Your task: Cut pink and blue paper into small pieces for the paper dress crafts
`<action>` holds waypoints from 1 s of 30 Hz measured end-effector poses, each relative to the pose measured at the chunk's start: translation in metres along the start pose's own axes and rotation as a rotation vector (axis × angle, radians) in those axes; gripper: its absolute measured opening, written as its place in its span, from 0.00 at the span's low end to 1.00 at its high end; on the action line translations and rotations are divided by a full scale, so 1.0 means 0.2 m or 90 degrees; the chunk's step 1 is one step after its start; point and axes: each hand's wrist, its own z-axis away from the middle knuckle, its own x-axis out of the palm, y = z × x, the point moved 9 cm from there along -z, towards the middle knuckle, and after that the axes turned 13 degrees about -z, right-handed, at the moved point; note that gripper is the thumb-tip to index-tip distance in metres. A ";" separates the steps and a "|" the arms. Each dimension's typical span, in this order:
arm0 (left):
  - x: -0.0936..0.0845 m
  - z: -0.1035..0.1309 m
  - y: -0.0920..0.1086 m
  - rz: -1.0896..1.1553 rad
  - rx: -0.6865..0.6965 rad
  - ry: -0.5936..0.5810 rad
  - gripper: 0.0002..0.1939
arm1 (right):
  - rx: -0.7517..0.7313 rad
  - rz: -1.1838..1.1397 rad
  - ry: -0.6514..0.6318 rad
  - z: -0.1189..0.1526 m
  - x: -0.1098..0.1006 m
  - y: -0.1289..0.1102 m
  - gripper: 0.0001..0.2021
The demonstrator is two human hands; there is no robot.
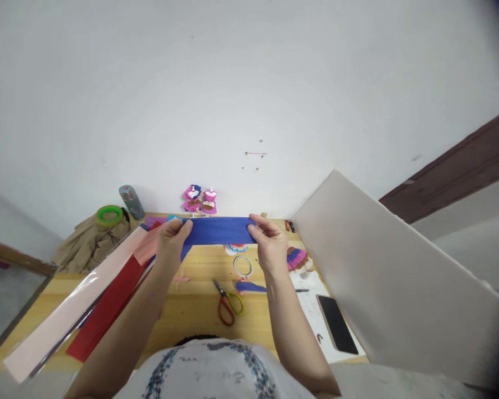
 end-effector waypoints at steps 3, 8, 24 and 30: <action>0.03 0.00 0.02 0.043 -0.035 -0.031 0.17 | -0.026 0.014 0.001 -0.01 -0.01 -0.03 0.12; 0.02 -0.01 0.09 0.015 -0.012 -0.011 0.13 | -0.056 0.046 -0.002 -0.01 0.00 -0.07 0.12; -0.07 0.00 0.36 -0.142 0.378 0.069 0.05 | -0.114 0.070 -0.018 -0.01 0.07 -0.18 0.07; -0.05 -0.01 0.43 -0.113 0.455 0.020 0.07 | -0.140 0.076 -0.044 -0.03 0.10 -0.19 0.04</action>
